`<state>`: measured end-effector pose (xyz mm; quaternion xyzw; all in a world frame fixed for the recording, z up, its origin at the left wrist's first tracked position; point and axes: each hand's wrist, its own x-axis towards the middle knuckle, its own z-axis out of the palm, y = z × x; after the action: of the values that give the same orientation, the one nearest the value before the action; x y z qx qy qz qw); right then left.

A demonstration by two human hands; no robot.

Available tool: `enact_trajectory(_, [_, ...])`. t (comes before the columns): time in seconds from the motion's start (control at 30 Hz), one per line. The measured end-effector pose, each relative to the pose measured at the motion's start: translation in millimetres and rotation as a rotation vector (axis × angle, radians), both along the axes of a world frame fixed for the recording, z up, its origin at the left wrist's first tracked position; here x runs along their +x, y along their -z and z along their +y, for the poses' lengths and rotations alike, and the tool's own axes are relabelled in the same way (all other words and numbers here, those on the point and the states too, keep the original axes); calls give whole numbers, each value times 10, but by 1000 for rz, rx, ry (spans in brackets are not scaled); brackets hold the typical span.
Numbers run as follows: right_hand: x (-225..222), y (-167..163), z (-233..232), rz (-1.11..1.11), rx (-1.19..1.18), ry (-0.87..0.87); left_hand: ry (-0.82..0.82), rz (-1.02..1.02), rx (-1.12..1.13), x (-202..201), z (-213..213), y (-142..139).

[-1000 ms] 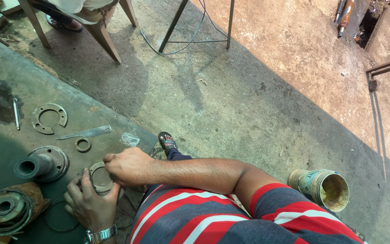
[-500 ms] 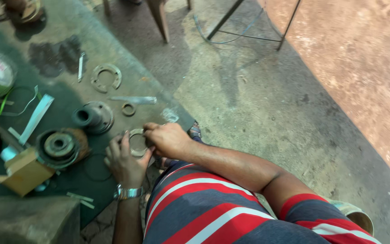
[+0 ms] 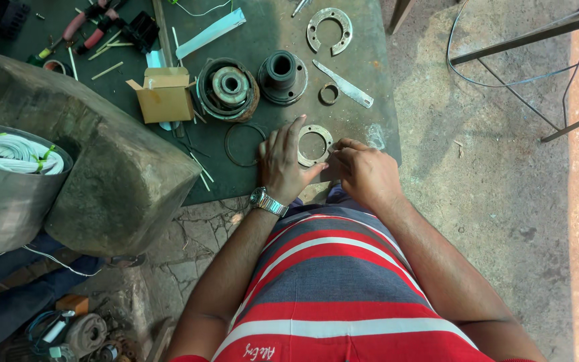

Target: The person uses a metal file to smooth the edges of a circular metal part on a workbench. They repeatedly rub the file along the inner and outer edges, repositioning the part as needed. The person also briefly uses a small metal scraper on the same part.

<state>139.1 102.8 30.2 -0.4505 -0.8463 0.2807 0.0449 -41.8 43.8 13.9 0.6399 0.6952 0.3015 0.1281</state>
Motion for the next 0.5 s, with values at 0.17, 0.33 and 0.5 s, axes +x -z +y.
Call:
enact_trajectory(0.17, [-99, 3, 68, 23, 35, 15, -6, -19, -66, -24, -13, 11])
enact_trajectory(0.33, [-75, 8, 78, 16, 26, -18, 64, -37, -27, -113, -5, 15])
enact_trajectory(0.5, [-161, 40, 164, 59, 47, -16, 93, -24, -89, -195, -11, 37])
